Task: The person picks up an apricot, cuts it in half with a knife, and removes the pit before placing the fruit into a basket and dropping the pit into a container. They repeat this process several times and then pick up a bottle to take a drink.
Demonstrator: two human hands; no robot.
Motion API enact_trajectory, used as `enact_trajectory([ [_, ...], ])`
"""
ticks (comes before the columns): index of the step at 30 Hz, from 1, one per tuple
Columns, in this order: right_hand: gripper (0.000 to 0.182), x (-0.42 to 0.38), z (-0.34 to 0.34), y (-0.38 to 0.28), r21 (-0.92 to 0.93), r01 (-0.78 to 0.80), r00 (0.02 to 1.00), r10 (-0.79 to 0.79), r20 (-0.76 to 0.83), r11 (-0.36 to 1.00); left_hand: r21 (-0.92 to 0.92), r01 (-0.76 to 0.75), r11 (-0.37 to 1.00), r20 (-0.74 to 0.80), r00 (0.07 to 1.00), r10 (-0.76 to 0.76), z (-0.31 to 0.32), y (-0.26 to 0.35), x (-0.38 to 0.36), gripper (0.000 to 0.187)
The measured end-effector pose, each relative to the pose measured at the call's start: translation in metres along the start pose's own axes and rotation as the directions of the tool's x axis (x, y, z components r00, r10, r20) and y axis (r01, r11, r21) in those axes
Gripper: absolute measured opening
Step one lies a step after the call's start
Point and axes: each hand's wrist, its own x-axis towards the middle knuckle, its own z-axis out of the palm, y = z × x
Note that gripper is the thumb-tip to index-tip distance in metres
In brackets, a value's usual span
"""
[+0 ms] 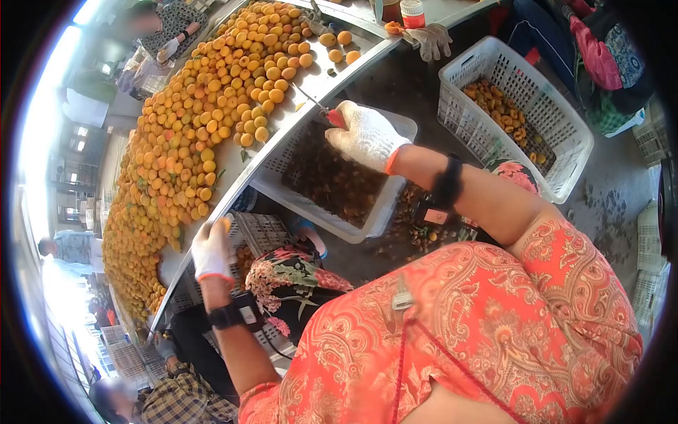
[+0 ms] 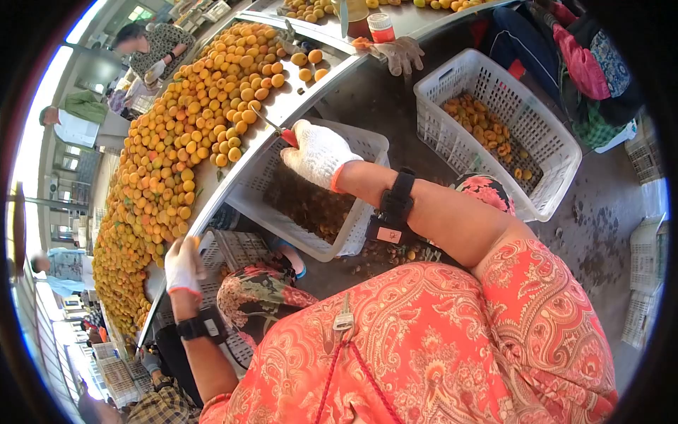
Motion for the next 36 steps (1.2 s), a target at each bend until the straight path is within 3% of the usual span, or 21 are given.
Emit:
enact_trajectory([
  [1,0.036,-0.001,0.001,0.0,-0.001,-0.002,1.0,0.002,-0.004,1.0,0.316,-0.045,0.948,-0.067,0.995,0.07,-0.024,-0.036,0.027,0.026],
  [3,0.034,0.0,0.002,0.0,-0.089,0.021,0.997,-0.028,-0.075,0.996,0.464,-0.01,0.886,-0.278,0.948,0.156,-0.045,-0.041,0.032,0.031],
  [4,0.034,0.0,0.001,0.0,-0.094,0.018,0.996,-0.026,-0.08,0.995,0.273,-0.158,0.949,-0.263,0.936,0.232,-0.049,-0.038,0.042,0.03],
  [5,0.034,-0.001,0.001,0.0,-0.08,0.017,0.998,-0.022,-0.06,0.997,0.011,-0.174,0.985,-0.245,0.954,0.172,-0.046,-0.034,0.055,0.027],
  [7,0.033,-0.003,0.005,0.001,-0.071,0.018,0.999,-0.02,-0.037,0.997,-0.083,-0.319,0.944,-0.096,0.945,0.311,-0.012,0.016,0.052,0.029],
  [9,0.03,-0.007,0.012,0.003,-0.024,0.049,0.998,-0.05,-0.028,0.999,-0.167,-0.274,0.947,0.036,0.958,0.284,0.031,0.039,0.07,0.034],
  [11,0.026,-0.009,0.011,0.0,-0.044,0.072,0.996,-0.075,-0.052,0.996,-0.047,-0.382,0.923,0.18,0.905,0.385,0.074,0.073,0.075,0.037],
  [13,0.024,-0.004,0.008,0.002,-0.025,0.056,0.996,-0.058,-0.068,0.998,0.041,-0.387,0.921,0.353,0.868,0.349,0.12,0.087,0.118,0.039],
  [16,0.023,0.0,0.004,0.005,-0.007,0.053,0.994,-0.054,-0.096,0.999,-0.059,-0.52,0.852,0.491,0.728,0.479,0.157,0.104,0.139,0.048],
  [17,0.023,0.0,0.004,0.005,0.018,0.056,0.993,-0.054,-0.103,0.998,-0.066,-0.453,0.889,0.539,0.734,0.413,0.168,0.11,0.139,0.047],
  [19,0.023,0.007,0.003,0.009,-0.007,0.086,0.989,-0.087,-0.122,0.996,0.141,-0.767,0.626,0.595,0.571,0.566,0.195,0.115,0.155,0.046],
  [20,0.023,0.006,0.004,0.009,0.005,0.083,0.99,-0.082,-0.116,0.997,0.134,-0.767,0.627,0.597,0.568,0.567,0.203,0.113,0.157,0.046],
  [22,0.023,0.007,0.003,0.008,0.016,0.06,0.993,-0.058,-0.101,0.998,0.352,-0.73,0.586,0.635,0.646,0.423,0.212,0.132,0.136,0.043],
  [23,0.023,0.006,0.003,0.009,0.016,0.055,0.993,-0.053,-0.105,0.998,0.349,-0.732,0.585,0.64,0.642,0.422,0.215,0.13,0.137,0.043],
  [25,0.023,0.005,0.003,0.009,0.052,0.091,0.988,-0.083,-0.128,0.994,0.182,-0.603,0.777,0.553,0.716,0.427,0.217,0.126,0.143,0.038],
  [27,0.023,0.005,0.0,0.006,0.052,0.077,0.989,-0.07,-0.128,0.996,-0.072,-0.498,0.864,0.372,0.79,0.487,0.213,0.116,0.149,0.025],
  [29,0.023,0.003,-0.003,0.006,0.054,0.063,0.99,-0.056,-0.126,0.997,-0.253,-0.516,0.818,0.265,0.776,0.572,0.205,0.108,0.162,0.016],
  [31,0.022,0.003,-0.002,0.007,0.057,0.107,0.984,-0.098,-0.147,0.993,-0.541,-0.224,0.81,0.219,0.893,0.393,0.183,0.13,0.117,0.02],
  [33,0.022,0.002,-0.003,0.004,0.079,0.109,0.987,-0.099,-0.126,0.991,-0.669,-0.17,0.724,0.226,0.881,0.416,0.174,0.132,0.086,0.026],
  [35,0.021,0.001,-0.003,0.002,0.099,0.107,0.99,-0.096,-0.107,0.989,-0.865,0.013,0.502,0.269,0.857,0.44,0.169,0.136,0.04,0.033],
  [36,0.022,0.0,-0.002,0.001,0.131,0.112,0.993,-0.105,-0.057,0.985,-0.877,0.047,0.478,0.292,0.842,0.454,0.171,0.129,0.032,0.037],
])
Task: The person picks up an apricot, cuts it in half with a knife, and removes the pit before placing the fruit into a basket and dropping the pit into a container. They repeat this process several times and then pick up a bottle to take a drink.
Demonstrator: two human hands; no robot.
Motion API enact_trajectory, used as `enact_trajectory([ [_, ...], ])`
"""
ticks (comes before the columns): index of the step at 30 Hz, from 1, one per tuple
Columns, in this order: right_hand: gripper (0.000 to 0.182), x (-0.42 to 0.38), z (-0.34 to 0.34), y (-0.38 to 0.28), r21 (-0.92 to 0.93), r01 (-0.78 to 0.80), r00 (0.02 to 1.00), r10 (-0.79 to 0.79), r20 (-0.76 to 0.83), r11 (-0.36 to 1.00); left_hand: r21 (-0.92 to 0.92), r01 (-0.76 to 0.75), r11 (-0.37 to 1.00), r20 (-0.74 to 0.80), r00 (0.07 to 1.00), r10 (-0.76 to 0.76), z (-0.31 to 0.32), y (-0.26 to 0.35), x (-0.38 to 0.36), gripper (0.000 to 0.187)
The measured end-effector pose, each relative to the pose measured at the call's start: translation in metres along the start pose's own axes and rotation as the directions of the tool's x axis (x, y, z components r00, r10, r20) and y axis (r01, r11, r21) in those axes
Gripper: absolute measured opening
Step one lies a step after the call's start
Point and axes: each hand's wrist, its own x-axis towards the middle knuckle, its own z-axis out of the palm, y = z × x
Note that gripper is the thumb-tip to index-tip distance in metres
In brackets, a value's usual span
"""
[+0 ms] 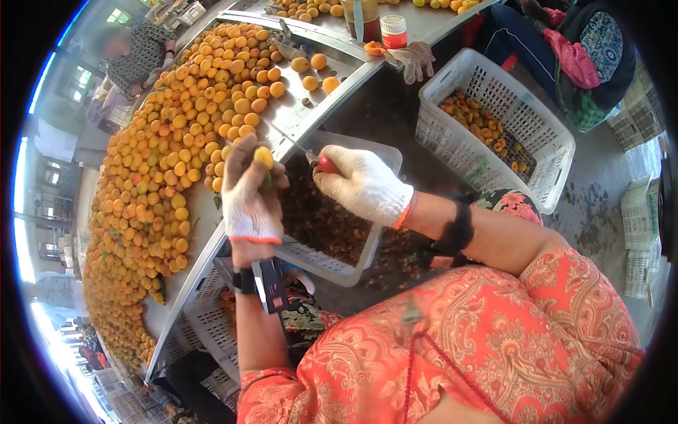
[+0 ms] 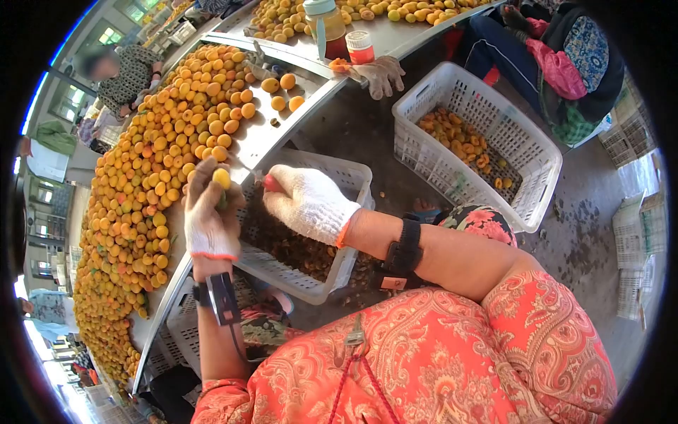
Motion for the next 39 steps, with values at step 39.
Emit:
enact_trajectory([
  [39,0.026,-0.009,0.035,0.012,-0.255,-0.045,0.979,0.094,0.182,0.966,-0.15,-0.027,0.988,-0.01,1.0,0.025,-0.002,-0.033,-0.024,0.047],
])
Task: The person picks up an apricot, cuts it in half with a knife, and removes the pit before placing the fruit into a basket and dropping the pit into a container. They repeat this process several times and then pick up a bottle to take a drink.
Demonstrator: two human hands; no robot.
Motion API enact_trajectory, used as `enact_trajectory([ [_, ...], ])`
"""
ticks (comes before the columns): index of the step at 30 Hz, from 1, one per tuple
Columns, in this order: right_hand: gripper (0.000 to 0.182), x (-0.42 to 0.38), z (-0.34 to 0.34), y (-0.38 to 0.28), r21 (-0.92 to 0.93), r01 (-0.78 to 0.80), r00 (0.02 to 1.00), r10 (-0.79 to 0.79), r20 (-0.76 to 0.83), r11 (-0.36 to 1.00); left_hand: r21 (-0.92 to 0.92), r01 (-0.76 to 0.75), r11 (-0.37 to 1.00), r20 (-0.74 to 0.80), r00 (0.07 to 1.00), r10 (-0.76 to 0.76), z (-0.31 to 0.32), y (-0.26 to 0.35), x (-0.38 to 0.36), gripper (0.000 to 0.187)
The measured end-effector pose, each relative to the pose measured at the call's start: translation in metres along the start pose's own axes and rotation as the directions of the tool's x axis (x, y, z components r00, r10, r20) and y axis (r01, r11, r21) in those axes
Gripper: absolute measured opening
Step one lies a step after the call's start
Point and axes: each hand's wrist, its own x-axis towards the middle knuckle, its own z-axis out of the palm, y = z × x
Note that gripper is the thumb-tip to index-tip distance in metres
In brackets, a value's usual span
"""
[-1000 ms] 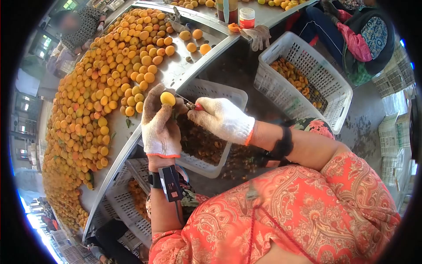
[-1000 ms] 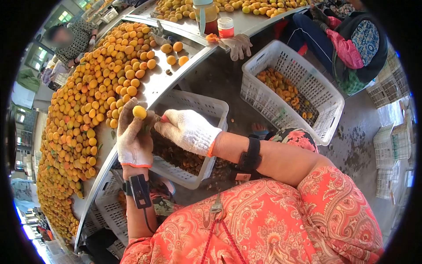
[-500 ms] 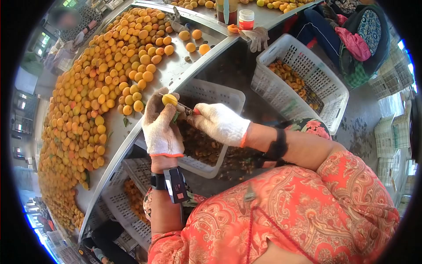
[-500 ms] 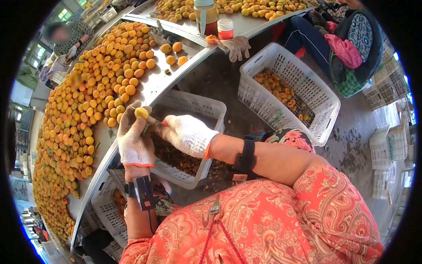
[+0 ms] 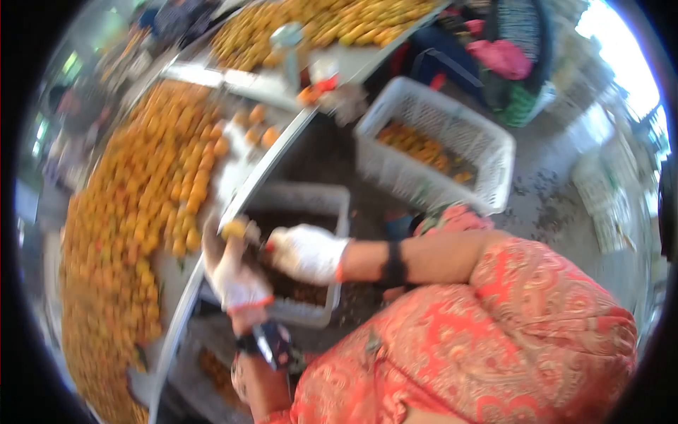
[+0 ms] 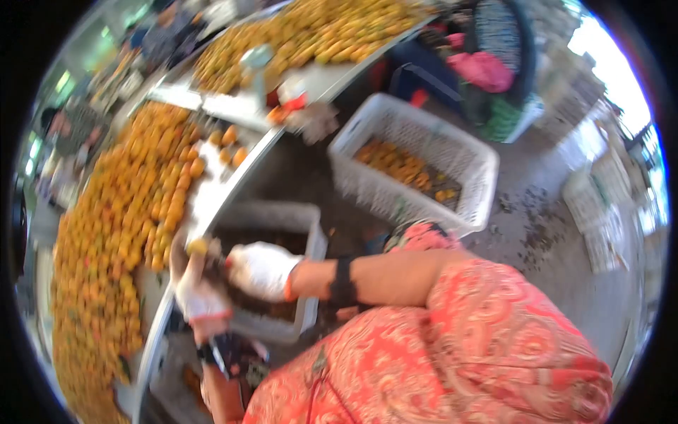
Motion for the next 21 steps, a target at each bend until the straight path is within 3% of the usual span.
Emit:
enact_trajectory([
  [3,0.024,-0.001,0.006,0.004,-0.022,0.04,0.995,-0.042,-0.089,0.999,-0.071,0.037,0.997,0.023,0.999,-0.036,-0.009,-0.016,0.004,0.038],
  [5,0.029,-0.001,0.01,0.007,-0.012,0.004,0.996,-0.005,-0.089,1.0,-0.022,0.093,0.995,-0.122,0.988,-0.095,0.004,-0.02,-0.007,0.035],
  [6,0.032,0.0,0.007,0.006,0.004,-0.007,0.997,0.008,-0.078,1.0,-0.067,0.143,0.987,-0.101,0.984,-0.149,-0.001,-0.026,-0.004,0.036],
  [7,0.032,-0.003,-0.005,-0.008,0.008,-0.109,0.994,0.109,-0.003,0.994,-0.076,0.154,0.985,-0.142,0.976,-0.164,0.003,-0.026,-0.004,0.037],
  [9,0.034,-0.005,-0.003,-0.007,0.036,-0.064,0.996,0.066,-0.053,0.997,-0.086,0.154,0.984,-0.214,0.962,-0.17,0.011,-0.026,-0.005,0.036],
  [10,0.034,-0.003,0.001,-0.002,0.037,-0.028,0.996,0.031,-0.088,0.999,-0.056,0.155,0.986,-0.11,0.981,-0.161,0.012,-0.023,-0.005,0.032],
  [12,0.035,-0.002,0.002,0.003,-0.001,0.018,0.992,-0.018,-0.122,1.0,0.1,0.06,0.993,-0.122,0.991,-0.048,0.023,-0.022,-0.007,0.037],
  [16,0.034,-0.006,0.01,0.002,-0.001,-0.004,0.995,0.004,-0.096,1.0,0.086,0.078,0.993,-0.062,0.995,-0.073,0.007,-0.029,-0.008,0.039],
  [18,0.036,-0.005,0.013,0.004,-0.097,-0.072,0.997,0.069,-0.037,0.993,-0.072,0.285,0.956,-0.281,0.914,-0.293,0.01,-0.033,-0.005,0.042],
  [19,0.036,-0.006,0.013,-0.001,-0.021,-0.1,0.988,0.097,-0.122,0.995,-0.092,0.295,0.951,-0.351,0.884,-0.308,0.015,-0.033,-0.004,0.048],
  [20,0.035,-0.001,0.014,0.005,-0.09,-0.03,0.995,0.021,-0.094,0.996,-0.08,0.334,0.939,-0.346,0.874,-0.341,0.016,-0.033,0.002,0.051],
  [21,0.033,-0.003,0.01,0.001,-0.074,-0.003,0.992,-0.007,-0.127,0.997,0.006,0.346,0.938,-0.216,0.917,-0.336,0.018,-0.025,0.0,0.053],
])
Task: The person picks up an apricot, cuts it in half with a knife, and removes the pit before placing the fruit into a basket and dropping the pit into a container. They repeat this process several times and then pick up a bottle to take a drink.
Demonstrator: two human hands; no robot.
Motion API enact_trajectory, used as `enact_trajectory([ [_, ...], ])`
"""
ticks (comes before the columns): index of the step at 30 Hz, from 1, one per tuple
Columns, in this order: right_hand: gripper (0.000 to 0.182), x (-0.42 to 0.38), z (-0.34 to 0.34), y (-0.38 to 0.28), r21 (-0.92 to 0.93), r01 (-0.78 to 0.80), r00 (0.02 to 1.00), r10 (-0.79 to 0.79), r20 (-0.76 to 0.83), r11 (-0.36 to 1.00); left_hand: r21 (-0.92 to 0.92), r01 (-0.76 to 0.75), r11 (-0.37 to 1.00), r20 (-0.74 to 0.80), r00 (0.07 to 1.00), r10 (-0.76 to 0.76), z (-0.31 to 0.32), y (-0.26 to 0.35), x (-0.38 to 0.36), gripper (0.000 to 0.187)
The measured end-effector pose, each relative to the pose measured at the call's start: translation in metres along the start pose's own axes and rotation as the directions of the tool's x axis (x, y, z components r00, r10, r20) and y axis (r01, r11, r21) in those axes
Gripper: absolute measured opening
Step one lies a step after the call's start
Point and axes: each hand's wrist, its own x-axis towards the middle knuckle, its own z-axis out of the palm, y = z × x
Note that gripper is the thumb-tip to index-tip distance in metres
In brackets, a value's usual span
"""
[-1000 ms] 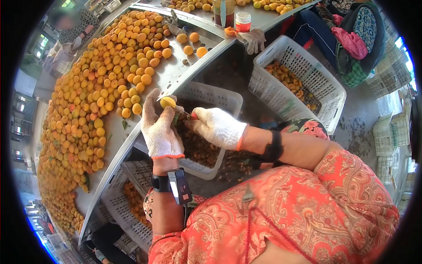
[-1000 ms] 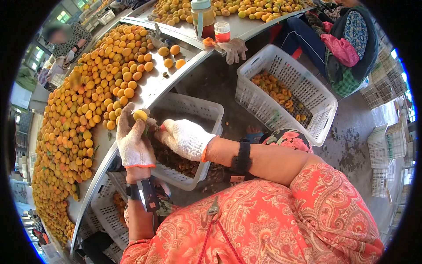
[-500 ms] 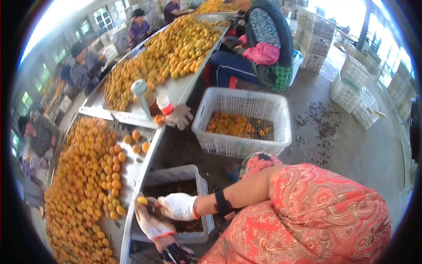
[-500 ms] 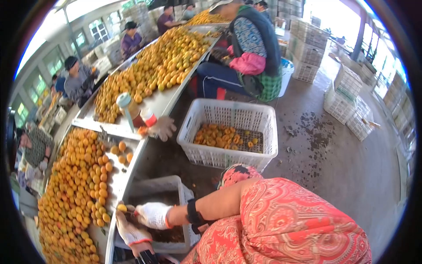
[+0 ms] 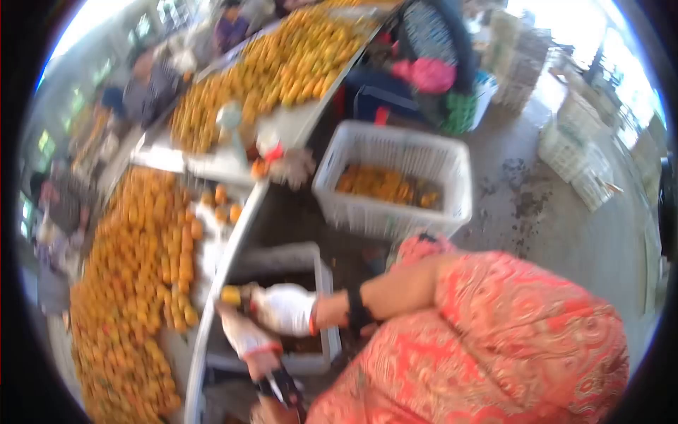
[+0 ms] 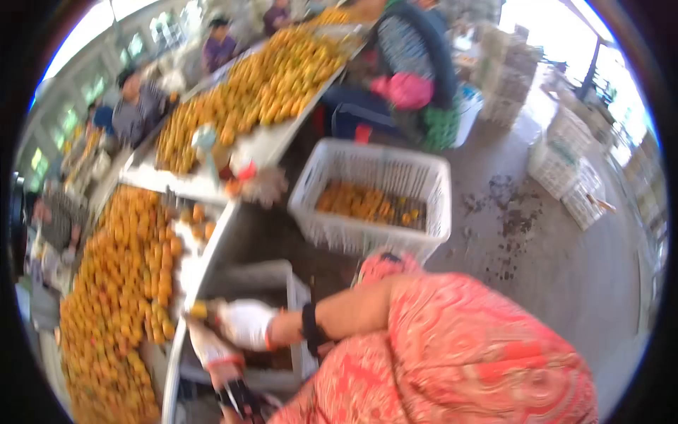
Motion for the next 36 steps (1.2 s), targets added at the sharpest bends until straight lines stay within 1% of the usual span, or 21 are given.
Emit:
enact_trajectory([
  [1,0.031,-0.001,-0.002,-0.001,0.031,0.019,0.999,-0.018,-0.034,0.999,0.024,-0.052,0.998,-0.003,0.999,0.053,0.002,0.002,-0.005,0.054],
  [2,0.028,0.0,-0.002,0.001,0.072,0.091,0.995,-0.087,-0.055,0.993,0.063,-0.117,0.991,0.039,0.993,0.115,-0.004,0.003,-0.003,0.052],
  [3,0.026,0.003,-0.005,0.006,0.044,0.12,0.986,-0.114,-0.124,0.992,0.09,-0.189,0.978,0.093,0.979,0.18,-0.007,0.004,0.003,0.05],
  [5,0.025,0.007,-0.008,0.005,0.095,0.08,0.991,-0.068,-0.118,0.992,0.282,-0.361,0.889,0.214,0.927,0.309,-0.006,0.011,-0.001,0.039],
  [7,0.028,0.007,-0.009,0.004,0.118,0.066,0.995,-0.057,-0.084,0.991,0.121,-0.319,0.94,0.218,0.932,0.288,-0.011,0.007,-0.002,0.031],
  [8,0.026,0.006,-0.01,0.003,0.114,0.047,0.998,-0.042,-0.046,0.992,0.088,-0.305,0.948,0.192,0.939,0.285,-0.015,0.004,0.001,0.029],
  [9,0.027,0.006,-0.009,0.003,0.097,0.088,0.995,-0.082,-0.059,0.991,0.103,-0.325,0.94,0.19,0.934,0.303,-0.012,0.006,-0.003,0.031],
  [12,0.027,0.003,-0.011,0.002,0.095,0.051,0.998,-0.048,-0.037,0.994,-0.021,-0.26,0.965,0.172,0.95,0.26,-0.002,0.003,-0.009,0.034],
  [16,0.028,0.004,-0.012,0.004,0.103,0.046,0.998,-0.042,-0.038,0.994,0.099,-0.253,0.962,0.189,0.954,0.231,-0.005,0.009,-0.004,0.032],
  [18,0.028,0.005,-0.011,0.004,0.1,0.054,0.998,-0.05,-0.045,0.993,0.218,-0.385,0.897,0.124,0.922,0.366,-0.002,0.009,0.0,0.032],
  [22,0.03,0.003,-0.008,0.005,0.074,0.046,0.999,-0.047,0.012,0.996,0.228,-0.379,0.897,0.194,0.921,0.339,-0.012,0.006,-0.004,0.036],
  [24,0.031,0.001,-0.008,0.002,0.076,0.037,0.999,-0.038,0.008,0.996,-0.031,-0.242,0.97,0.183,0.953,0.244,-0.009,0.004,-0.007,0.03],
  [26,0.032,-0.001,-0.012,-0.006,0.159,0.034,0.999,-0.035,0.0,0.987,-0.087,-0.192,0.978,0.154,0.967,0.203,-0.01,-0.004,-0.005,0.033],
  [28,0.032,0.001,-0.007,-0.001,0.141,0.014,1.0,-0.016,0.011,0.99,-0.209,-0.069,0.975,0.104,0.99,0.092,-0.01,-0.01,-0.003,0.039],
  [29,0.032,0.002,-0.005,0.001,0.121,-0.001,1.0,-0.002,0.023,0.993,-0.209,-0.068,0.976,0.105,0.99,0.092,-0.009,-0.01,-0.002,0.039],
  [31,0.032,0.002,-0.007,-0.002,0.074,-0.006,0.999,0.003,0.039,0.997,-0.313,0.015,0.95,-0.058,0.998,-0.035,0.001,-0.003,-0.007,0.04],
  [32,0.032,0.001,-0.007,-0.003,0.028,-0.012,0.998,0.01,0.057,1.0,-0.313,0.015,0.95,-0.058,0.998,-0.035,0.0,-0.001,-0.007,0.04],
  [33,0.032,0.002,-0.006,-0.002,0.027,-0.012,0.998,0.01,0.058,1.0,-0.231,-0.005,0.973,0.005,1.0,0.007,-0.002,0.002,-0.007,0.04],
  [34,0.032,0.003,-0.003,0.0,0.066,0.021,1.0,-0.022,0.015,0.998,-0.149,-0.033,0.988,0.07,0.997,0.044,-0.004,0.004,-0.008,0.04],
  [35,0.032,0.003,-0.001,0.002,0.104,0.056,0.998,-0.054,-0.028,0.993,-0.152,-0.034,0.988,0.068,0.997,0.045,-0.006,0.005,-0.009,0.04],
  [36,0.032,0.004,-0.001,0.003,0.103,0.059,0.998,-0.057,-0.026,0.993,-0.082,-0.072,0.994,0.095,0.992,0.08,-0.006,0.007,-0.009,0.039],
])
